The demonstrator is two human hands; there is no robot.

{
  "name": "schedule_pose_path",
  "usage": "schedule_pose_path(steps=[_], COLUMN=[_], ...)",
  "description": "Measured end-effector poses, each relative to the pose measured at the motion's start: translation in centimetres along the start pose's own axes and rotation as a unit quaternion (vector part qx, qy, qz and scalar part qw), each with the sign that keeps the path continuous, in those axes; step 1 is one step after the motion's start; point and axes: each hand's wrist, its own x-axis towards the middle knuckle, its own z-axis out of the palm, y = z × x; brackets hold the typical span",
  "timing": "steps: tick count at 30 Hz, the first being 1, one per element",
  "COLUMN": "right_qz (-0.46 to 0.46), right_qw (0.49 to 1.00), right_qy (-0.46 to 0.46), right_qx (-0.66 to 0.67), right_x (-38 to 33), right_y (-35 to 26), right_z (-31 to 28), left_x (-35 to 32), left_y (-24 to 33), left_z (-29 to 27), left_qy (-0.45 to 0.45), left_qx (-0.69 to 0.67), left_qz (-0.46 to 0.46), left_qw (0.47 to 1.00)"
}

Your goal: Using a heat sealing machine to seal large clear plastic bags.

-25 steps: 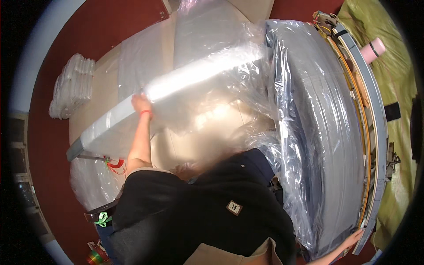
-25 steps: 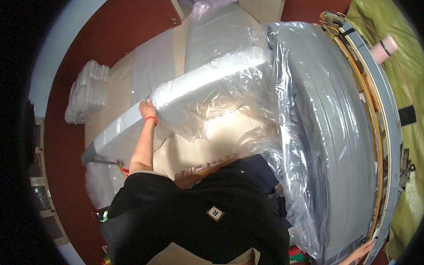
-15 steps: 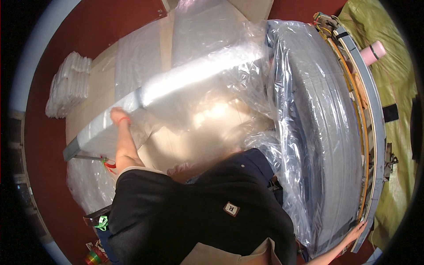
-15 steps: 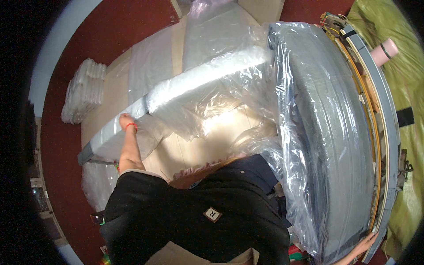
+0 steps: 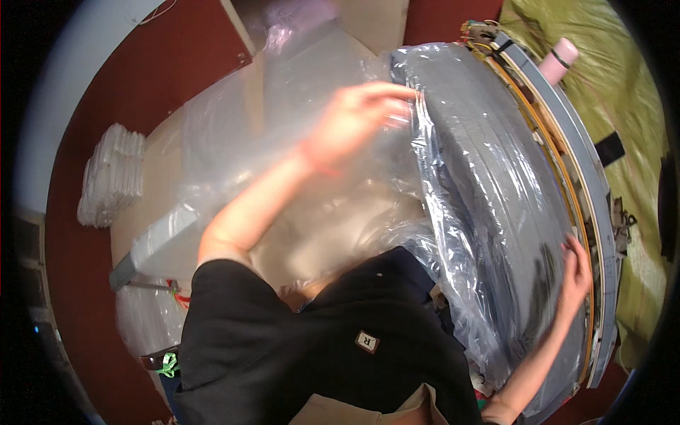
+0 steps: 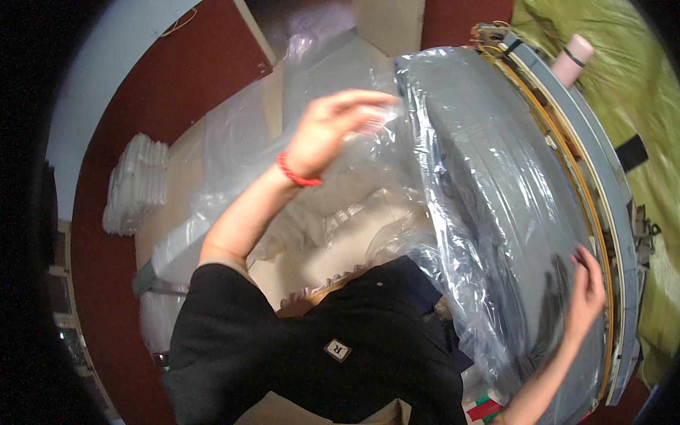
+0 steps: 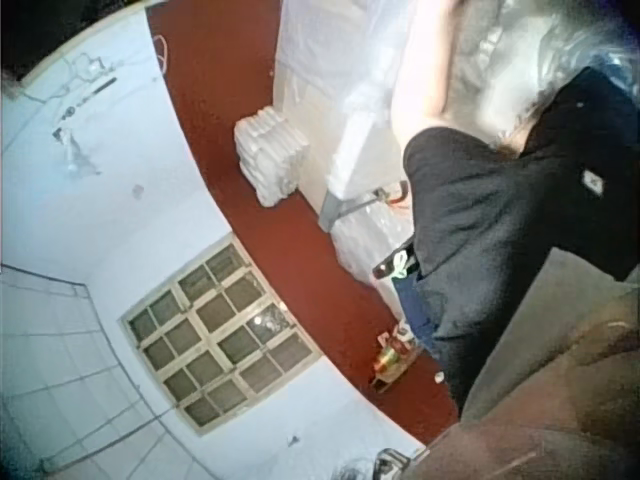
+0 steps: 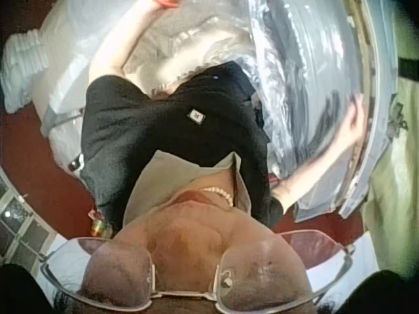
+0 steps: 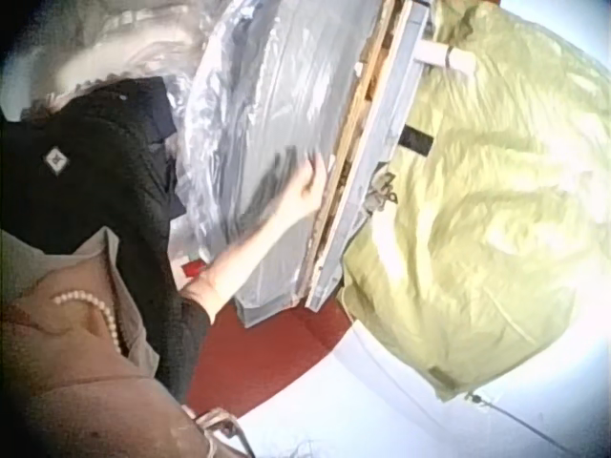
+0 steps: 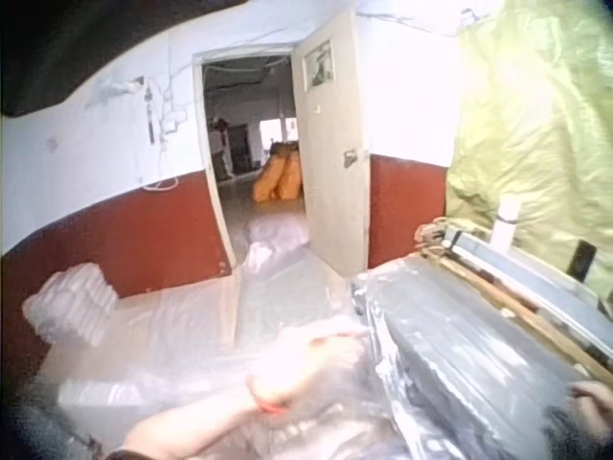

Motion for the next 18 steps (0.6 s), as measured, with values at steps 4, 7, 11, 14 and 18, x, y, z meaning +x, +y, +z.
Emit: schedule_pose_path(steps=[4,7,11,14,18], right_qz=[-0.052,-0.032,0.100,0.094,0.123], right_qw=[0.947,0.892,0.912,0.962,0.984], right_qy=[-0.023,-0.080,-0.176,-0.176,-0.059], right_qx=[0.317,0.444,0.355,0.184,-0.115], right_x=[1.9,1.8,-2.5,-8.0,-17.1], right_y=[-7.8,-9.5,-7.1,-3.9,-0.1], right_z=[8.8,9.7,6.3,1.2,-9.0], left_x=[3.9,5.4,10.2,13.8,16.9], left_y=[4.8,6.0,6.5,6.8,4.9], left_z=[12.5,16.8,16.6,14.6,14.3], left_qy=[-0.263,-0.245,-0.142,-0.046,0.014], left_qx=[0.131,0.230,0.418,0.432,0.429], left_qz=[0.228,0.403,0.471,0.458,0.400], left_qw=[0.928,0.851,0.764,0.775,0.809])
